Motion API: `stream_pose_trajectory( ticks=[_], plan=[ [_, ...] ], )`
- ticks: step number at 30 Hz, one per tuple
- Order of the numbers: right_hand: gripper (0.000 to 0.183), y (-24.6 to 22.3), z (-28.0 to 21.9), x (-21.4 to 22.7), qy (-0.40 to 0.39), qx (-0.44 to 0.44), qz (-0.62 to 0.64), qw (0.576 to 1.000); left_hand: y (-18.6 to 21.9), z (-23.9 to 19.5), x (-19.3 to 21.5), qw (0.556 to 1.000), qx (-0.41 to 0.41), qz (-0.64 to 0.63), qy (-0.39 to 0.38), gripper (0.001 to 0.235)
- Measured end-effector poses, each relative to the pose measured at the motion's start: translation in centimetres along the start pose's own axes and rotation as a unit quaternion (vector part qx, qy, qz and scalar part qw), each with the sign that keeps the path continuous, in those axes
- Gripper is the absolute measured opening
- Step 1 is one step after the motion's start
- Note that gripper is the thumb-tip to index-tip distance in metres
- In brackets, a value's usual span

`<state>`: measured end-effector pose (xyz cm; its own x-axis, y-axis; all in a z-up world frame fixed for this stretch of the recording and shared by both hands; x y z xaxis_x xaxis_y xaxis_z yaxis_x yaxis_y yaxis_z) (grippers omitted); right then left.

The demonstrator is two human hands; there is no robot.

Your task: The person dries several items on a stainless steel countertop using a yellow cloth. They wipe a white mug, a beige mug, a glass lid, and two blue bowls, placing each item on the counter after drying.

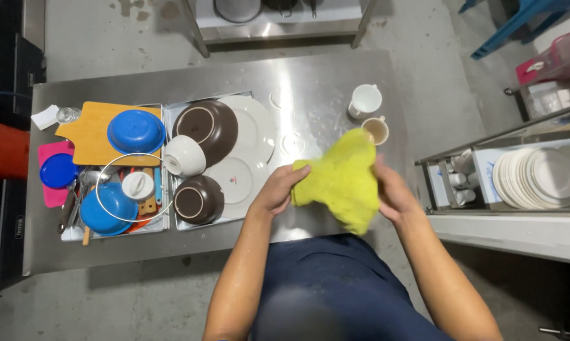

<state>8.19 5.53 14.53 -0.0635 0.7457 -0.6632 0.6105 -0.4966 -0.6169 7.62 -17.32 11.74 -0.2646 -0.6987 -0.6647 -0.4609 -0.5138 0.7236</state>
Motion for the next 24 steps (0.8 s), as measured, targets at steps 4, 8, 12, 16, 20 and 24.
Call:
stream_pose_trajectory(
  ticks=[4,8,12,16,20,24],
  plan=[
    [0.045,3.6,-0.3,1.9,0.032,-0.064,-0.075,0.995,-1.4,-1.3,2.3,0.995,0.038,0.026,0.094,0.038],
    [0.04,2.0,-0.8,-0.4,0.075,-0.039,-0.097,0.992,-1.9,-0.8,3.8,0.991,0.02,0.087,0.103,0.037],
    [0.031,-1.3,-1.0,1.6,0.037,0.074,-0.151,0.985,5.1,-1.1,-1.3,0.988,-0.096,0.102,0.068,0.037],
    [0.024,-4.5,-1.8,2.3,0.061,0.134,-0.158,0.976,7.5,-0.9,-1.2,0.977,-0.165,0.135,-0.004,0.028],
    [0.018,-5.5,-1.5,0.7,-0.026,0.172,-0.103,0.979,8.8,-0.3,-1.5,0.963,-0.218,0.152,-0.049,0.021],
    [0.02,-5.4,-1.1,-1.5,-0.074,0.164,-0.028,0.983,9.2,-0.2,-2.9,0.972,-0.223,0.027,-0.064,0.016]
  ],
)
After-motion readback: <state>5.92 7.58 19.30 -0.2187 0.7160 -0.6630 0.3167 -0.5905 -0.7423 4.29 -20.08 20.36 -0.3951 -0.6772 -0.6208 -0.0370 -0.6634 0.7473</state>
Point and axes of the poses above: each hand's wrist, its own z-axis towards the middle knuckle, its own x-axis out of the back of the hand, y = z × x, the point moved 6 cm from there along z, towards the middle knuckle, and after that the axes turned 7 degrees about -x, right-handed, at the moved point
